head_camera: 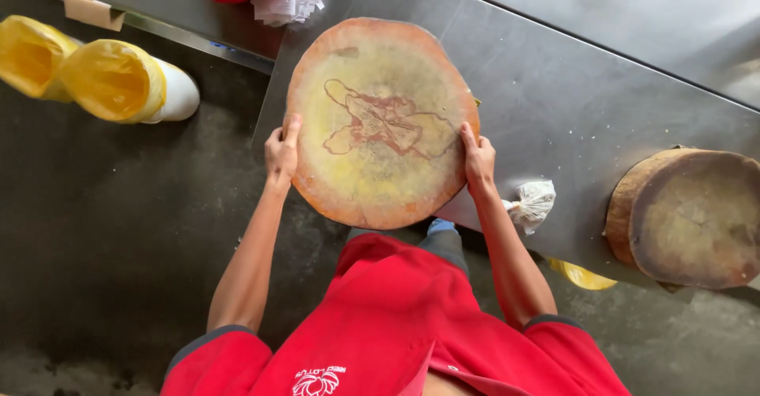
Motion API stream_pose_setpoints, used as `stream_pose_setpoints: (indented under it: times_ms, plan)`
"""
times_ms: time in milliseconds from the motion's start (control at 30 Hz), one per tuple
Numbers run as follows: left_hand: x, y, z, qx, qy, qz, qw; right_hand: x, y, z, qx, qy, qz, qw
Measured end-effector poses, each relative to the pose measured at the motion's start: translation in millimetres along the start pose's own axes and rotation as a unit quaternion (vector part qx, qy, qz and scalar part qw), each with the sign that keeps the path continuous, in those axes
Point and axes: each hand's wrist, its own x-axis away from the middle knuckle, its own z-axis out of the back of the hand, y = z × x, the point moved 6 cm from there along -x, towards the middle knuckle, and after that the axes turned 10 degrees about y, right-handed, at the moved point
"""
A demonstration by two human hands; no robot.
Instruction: The person retrieves a frozen meat package from a chest freezer, places it on a cutting board, and uses a cleaver to break it apart. They then place the meat on a plate, put it in a microwave, and later move a bucket of utensils.
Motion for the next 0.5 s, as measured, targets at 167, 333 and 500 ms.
stream_pose_setpoints:
  times_ms: [167,333,500]
  plan:
    - [-8.4,0.2,-3.5,0.007,-0.015,0.049,0.999,-14.9,4.9,-18.4,0.055,0.007,0.004,0.998]
    - [9.5,27.0,-5.8,0.030,-0.045,0.084,0.995,10.2,-44.5,-14.6,0.151,-0.019,-0.029,0.988]
    - [27.9,73.2,-8.8,0.103,-0.056,0.094,0.989,12.8,-86.9,-14.5,0.279,-0.062,-0.023,0.958]
